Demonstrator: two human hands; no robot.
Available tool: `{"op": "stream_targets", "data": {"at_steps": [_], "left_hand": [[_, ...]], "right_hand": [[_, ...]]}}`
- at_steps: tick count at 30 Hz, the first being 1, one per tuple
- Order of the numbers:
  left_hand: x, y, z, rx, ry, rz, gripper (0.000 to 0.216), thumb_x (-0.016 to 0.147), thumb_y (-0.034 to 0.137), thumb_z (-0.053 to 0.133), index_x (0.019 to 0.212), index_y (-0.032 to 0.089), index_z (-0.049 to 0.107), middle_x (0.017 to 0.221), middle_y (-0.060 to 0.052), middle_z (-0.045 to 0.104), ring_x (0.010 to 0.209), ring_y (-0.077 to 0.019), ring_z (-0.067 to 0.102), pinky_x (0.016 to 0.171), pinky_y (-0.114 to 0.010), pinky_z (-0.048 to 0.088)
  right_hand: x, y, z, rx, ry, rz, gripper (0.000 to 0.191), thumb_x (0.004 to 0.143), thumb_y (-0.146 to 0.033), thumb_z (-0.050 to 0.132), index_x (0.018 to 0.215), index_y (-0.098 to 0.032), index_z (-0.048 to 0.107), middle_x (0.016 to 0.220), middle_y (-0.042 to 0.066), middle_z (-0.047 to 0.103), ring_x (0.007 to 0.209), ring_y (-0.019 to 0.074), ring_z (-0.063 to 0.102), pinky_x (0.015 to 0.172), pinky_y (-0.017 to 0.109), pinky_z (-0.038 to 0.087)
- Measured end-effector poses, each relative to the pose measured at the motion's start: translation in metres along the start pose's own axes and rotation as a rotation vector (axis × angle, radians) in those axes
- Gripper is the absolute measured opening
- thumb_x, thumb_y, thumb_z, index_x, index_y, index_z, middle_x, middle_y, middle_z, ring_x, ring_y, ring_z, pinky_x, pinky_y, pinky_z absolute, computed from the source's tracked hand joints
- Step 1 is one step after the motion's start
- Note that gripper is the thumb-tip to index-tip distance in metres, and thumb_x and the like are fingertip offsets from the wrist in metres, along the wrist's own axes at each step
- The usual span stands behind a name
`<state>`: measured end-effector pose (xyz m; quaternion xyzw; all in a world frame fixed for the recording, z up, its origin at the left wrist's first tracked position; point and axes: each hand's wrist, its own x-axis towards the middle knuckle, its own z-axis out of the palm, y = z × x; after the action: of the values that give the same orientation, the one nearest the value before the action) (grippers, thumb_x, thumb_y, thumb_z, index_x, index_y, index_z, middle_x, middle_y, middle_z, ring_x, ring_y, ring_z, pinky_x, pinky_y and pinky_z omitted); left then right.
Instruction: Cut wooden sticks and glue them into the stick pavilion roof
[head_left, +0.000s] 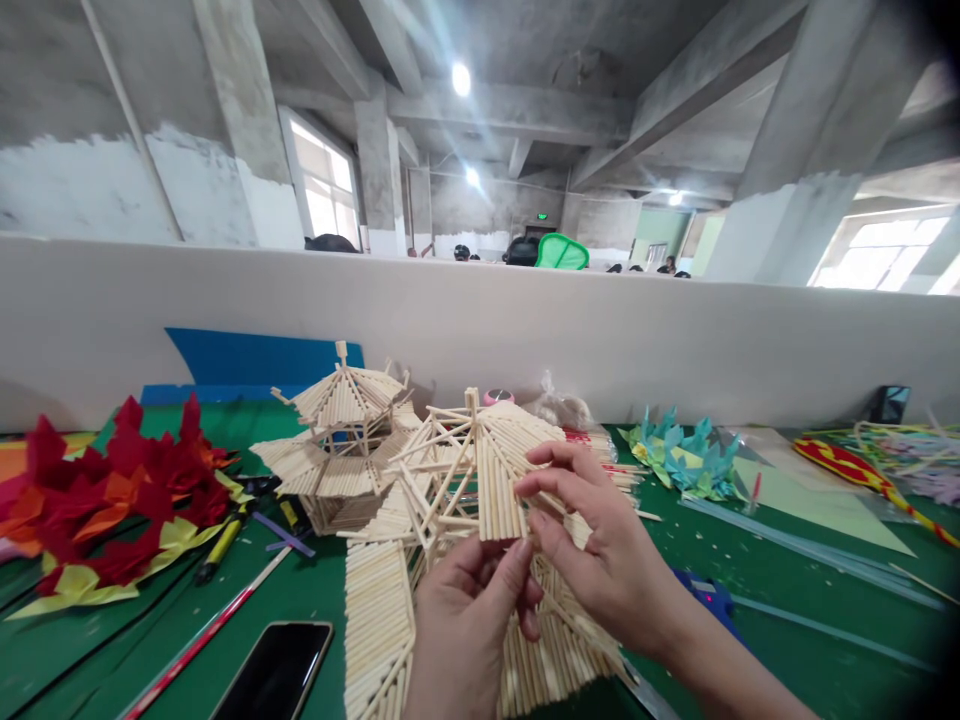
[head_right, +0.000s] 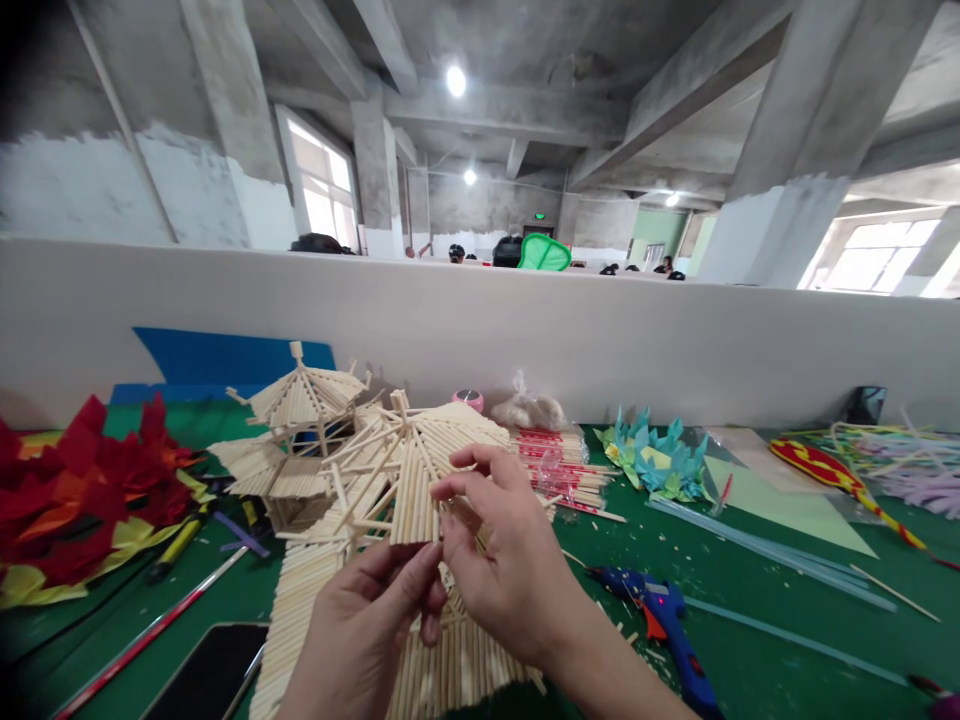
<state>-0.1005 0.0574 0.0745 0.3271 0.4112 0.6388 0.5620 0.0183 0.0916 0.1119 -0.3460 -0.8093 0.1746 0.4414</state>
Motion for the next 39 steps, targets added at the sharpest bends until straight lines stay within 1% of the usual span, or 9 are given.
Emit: {"op": "stream_targets", "data": {"at_steps": [11, 17, 20, 24, 31, 39], "left_hand": [[0.0016, -0.0029, 0.0007, 0.029, 0.010, 0.008, 0.018, 0.064, 0.029, 0.070, 0.061, 0.012, 0.063, 0.044, 0.002, 0.057, 0.037, -0.0073, 0.047, 0.036, -0.017, 0.037], [0.0009, -0.0023, 0.0038, 0.025, 0.042, 0.031, 0.018, 0.064, 0.029, 0.070, 0.061, 0.012, 0.063, 0.043, 0.002, 0.057, 0.035, -0.0062, 0.047, 0.036, -0.016, 0.036], [0.0007, -0.0014, 0.0052, 0.016, 0.051, 0.024, 0.018, 0.064, 0.028, 0.070, 0.060, 0.012, 0.063, 0.042, 0.002, 0.057, 0.035, -0.0062, 0.046, 0.036, -0.016, 0.036], [-0.0007, -0.0001, 0.0049, -0.020, 0.066, 0.024, 0.018, 0.059, 0.026, 0.073, 0.065, 0.011, 0.065, 0.044, 0.001, 0.058, 0.038, -0.0077, 0.047, 0.034, -0.016, 0.038], [-0.0005, -0.0015, 0.0034, -0.012, 0.056, 0.020, 0.018, 0.062, 0.028, 0.072, 0.060, 0.012, 0.064, 0.042, 0.002, 0.057, 0.035, -0.0068, 0.046, 0.035, -0.016, 0.037], [0.0000, -0.0018, 0.0044, 0.011, 0.050, 0.038, 0.019, 0.064, 0.029, 0.070, 0.059, 0.012, 0.063, 0.042, 0.003, 0.057, 0.035, -0.0061, 0.046, 0.036, -0.016, 0.036]], "right_hand": [[-0.0003, -0.0003, 0.0003, 0.019, -0.003, 0.020, 0.024, 0.076, -0.006, 0.047, 0.094, -0.020, 0.054, 0.110, 0.004, 0.043, 0.108, 0.0146, 0.042, 0.092, 0.029, 0.036], [-0.0006, 0.0002, 0.0004, 0.035, -0.007, 0.031, 0.024, 0.075, -0.005, 0.047, 0.093, -0.020, 0.054, 0.109, 0.004, 0.044, 0.107, 0.0148, 0.043, 0.092, 0.030, 0.036], [-0.0006, 0.0003, 0.0001, 0.028, 0.008, 0.026, 0.028, 0.075, -0.005, 0.047, 0.098, -0.020, 0.052, 0.109, 0.004, 0.045, 0.107, 0.0153, 0.042, 0.092, 0.031, 0.036], [-0.0006, -0.0003, 0.0003, 0.025, 0.026, 0.029, 0.035, 0.074, -0.005, 0.048, 0.105, -0.020, 0.047, 0.109, 0.004, 0.047, 0.106, 0.0163, 0.043, 0.091, 0.032, 0.037], [-0.0005, -0.0009, 0.0016, 0.041, 0.000, 0.017, 0.028, 0.074, -0.003, 0.046, 0.095, -0.019, 0.052, 0.108, 0.005, 0.045, 0.105, 0.0162, 0.043, 0.091, 0.032, 0.038], [-0.0013, -0.0018, 0.0010, 0.037, 0.005, 0.017, 0.027, 0.074, -0.003, 0.047, 0.095, -0.019, 0.054, 0.107, 0.005, 0.046, 0.104, 0.0161, 0.044, 0.090, 0.031, 0.038]]}}
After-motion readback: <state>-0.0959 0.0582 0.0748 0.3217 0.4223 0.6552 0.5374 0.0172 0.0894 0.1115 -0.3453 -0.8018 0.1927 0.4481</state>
